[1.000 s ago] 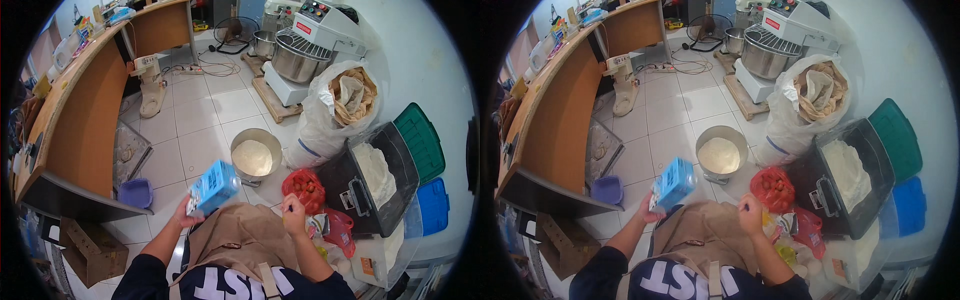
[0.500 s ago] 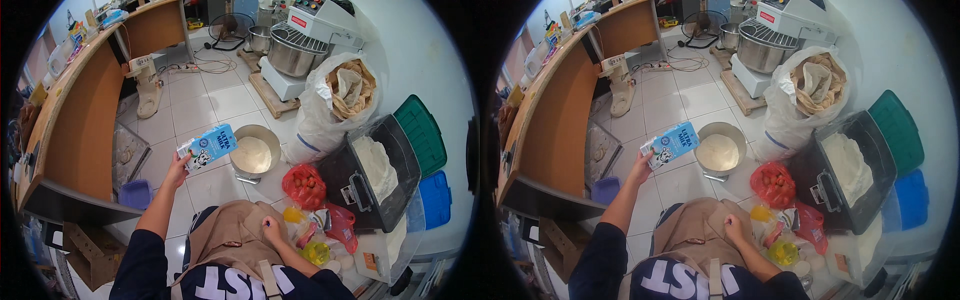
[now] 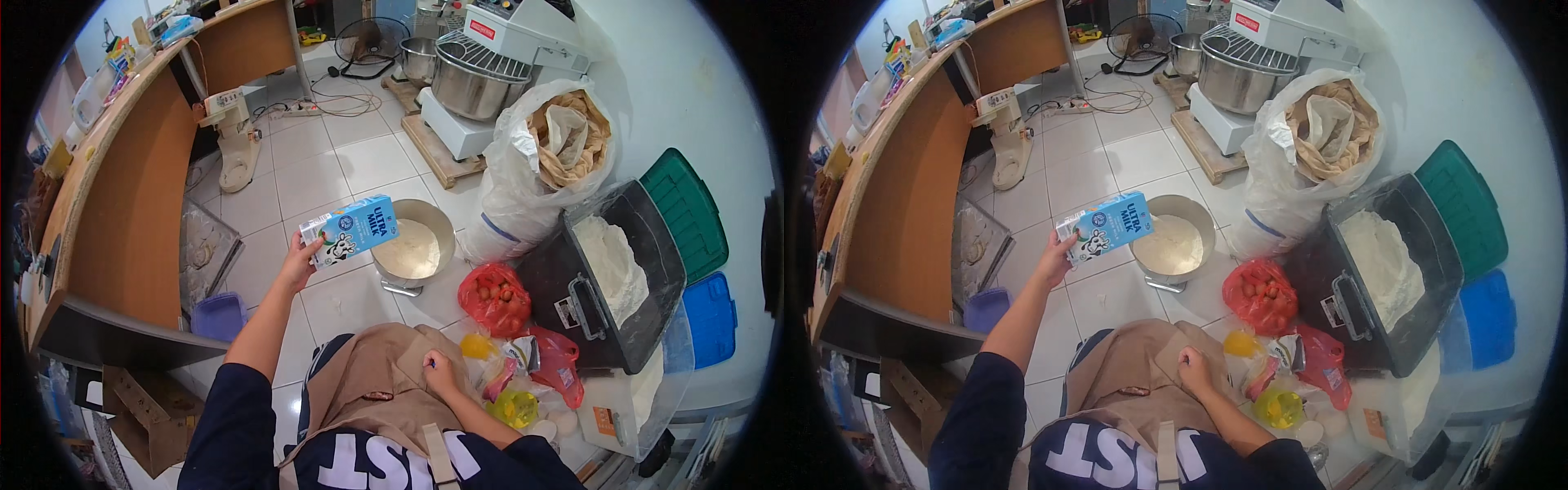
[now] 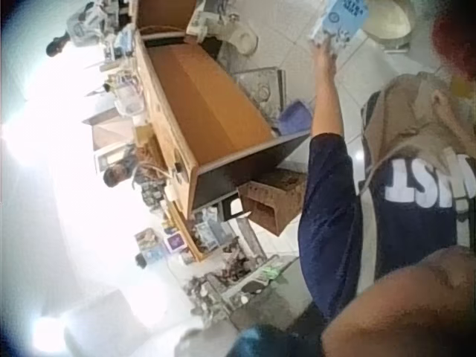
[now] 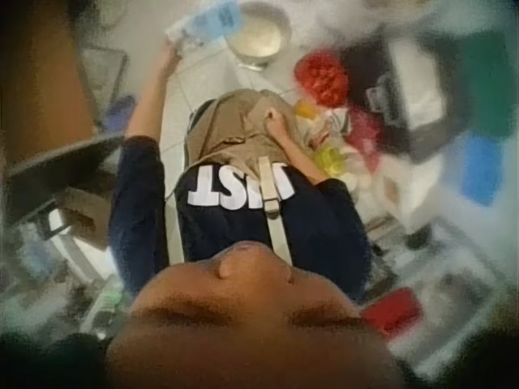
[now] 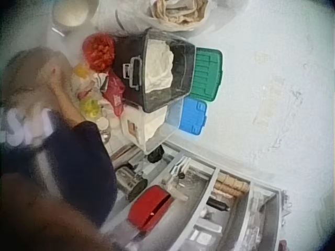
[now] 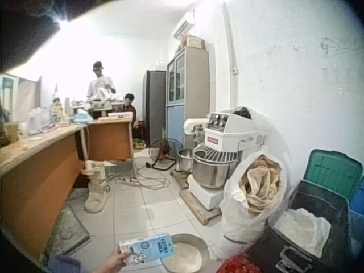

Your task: The person scoops flour into a bowl on a scale using a scoop. Then, the person opens a milk carton, cracks eggs, and separates the yolks and whites into bowls by hand.

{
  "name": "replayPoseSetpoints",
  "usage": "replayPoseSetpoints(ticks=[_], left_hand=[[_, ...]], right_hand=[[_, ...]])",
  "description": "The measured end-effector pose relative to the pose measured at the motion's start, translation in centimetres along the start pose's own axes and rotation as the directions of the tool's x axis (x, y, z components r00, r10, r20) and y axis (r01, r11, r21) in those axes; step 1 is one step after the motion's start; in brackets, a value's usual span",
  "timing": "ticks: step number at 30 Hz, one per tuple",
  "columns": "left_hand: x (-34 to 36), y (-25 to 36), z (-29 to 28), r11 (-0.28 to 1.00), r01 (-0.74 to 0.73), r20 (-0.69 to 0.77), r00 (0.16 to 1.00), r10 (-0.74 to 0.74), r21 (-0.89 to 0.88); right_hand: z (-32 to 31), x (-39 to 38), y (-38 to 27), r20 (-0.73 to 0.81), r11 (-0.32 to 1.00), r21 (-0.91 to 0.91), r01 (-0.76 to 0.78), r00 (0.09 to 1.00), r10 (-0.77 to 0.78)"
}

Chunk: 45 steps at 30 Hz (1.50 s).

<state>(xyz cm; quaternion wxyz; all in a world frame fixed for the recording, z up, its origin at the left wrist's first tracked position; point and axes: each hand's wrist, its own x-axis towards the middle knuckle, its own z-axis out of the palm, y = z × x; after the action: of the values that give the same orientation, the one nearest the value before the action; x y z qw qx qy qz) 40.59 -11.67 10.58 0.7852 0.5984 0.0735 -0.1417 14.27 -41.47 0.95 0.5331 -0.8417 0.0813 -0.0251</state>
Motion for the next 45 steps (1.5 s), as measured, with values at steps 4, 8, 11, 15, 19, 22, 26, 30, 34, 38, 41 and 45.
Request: replayPoseSetpoints(ticks=[4, 8, 11, 15, 19, 22, 26, 30, 34, 38, 41, 45], left_hand=[[0.0, 0.5, 0.7, 1.0, -0.013, 0.001, 1.0, 0.013, 0.021], [0.0, 2.5, 2.0, 0.981, -0.009, -0.02, 1.0, 0.013, 0.196], [0.9, 3.8, 3.1, 0.954, -0.043, 0.05, 0.998, 0.029, 0.296], [2.2, 5.5, 5.1, 0.823, -0.163, 0.076, 0.987, 0.145, 0.544], [3.3, 7.8, 7.8, 0.628, -0.226, 0.142, 0.973, 0.182, 0.745], [4.2, 9.2, 9.4, 0.438, -0.251, 0.173, 0.962, 0.21, 0.863], [3.0, 11.8, 13.3, 0.249, -0.309, 0.262, 0.943, 0.204, 0.918], [2.1, 13.2, 15.3, 0.194, -0.338, 0.307, 0.936, 0.172, 0.921], [1.7, 13.6, 16.6, 0.105, -0.36, 0.337, 0.923, 0.183, 0.927], [1.5, 13.6, 17.2, 0.096, -0.406, 0.389, 0.908, 0.157, 0.909], [1.7, 13.1, 17.4, 0.092, -0.445, 0.429, 0.89, 0.153, 0.891], [1.6, 12.0, 17.6, 0.06, -0.431, 0.417, 0.894, 0.164, 0.9]], right_hand=[[0.2, 0.0, 0.6, 0.011, 1.0, 0.013, 0.022, 1.0, -0.022], [0.1, -0.1, 0.0, -0.001, 0.999, -0.003, 0.038, 0.999, -0.038], [-0.2, 0.0, -0.1, 0.033, 1.0, 0.012, 0.018, 0.999, -0.018], [-0.1, 0.0, -0.3, 0.03, 0.999, -0.027, 0.032, 0.999, -0.031], [0.0, 0.0, -0.1, 0.009, 0.995, -0.029, 0.09, 0.996, -0.09], [0.2, 0.0, -0.4, 0.006, 0.998, -0.055, 0.021, 1.0, -0.02], [0.2, 0.1, 0.8, 0.002, 0.996, -0.077, 0.04, 0.999, -0.04], [-0.1, 0.1, 0.2, 0.024, 0.997, -0.016, 0.07, 0.997, -0.069], [-0.2, 0.0, -0.1, 0.027, 0.997, -0.031, 0.068, 0.997, -0.067], [-0.2, 0.0, 0.3, 0.038, 0.999, -0.025, 0.04, 0.999, -0.039], [0.0, 0.0, 0.8, 0.022, 0.997, -0.055, 0.054, 0.998, -0.053], [-0.1, 0.0, 0.5, 0.03, 0.997, -0.051, 0.049, 0.998, -0.048]])
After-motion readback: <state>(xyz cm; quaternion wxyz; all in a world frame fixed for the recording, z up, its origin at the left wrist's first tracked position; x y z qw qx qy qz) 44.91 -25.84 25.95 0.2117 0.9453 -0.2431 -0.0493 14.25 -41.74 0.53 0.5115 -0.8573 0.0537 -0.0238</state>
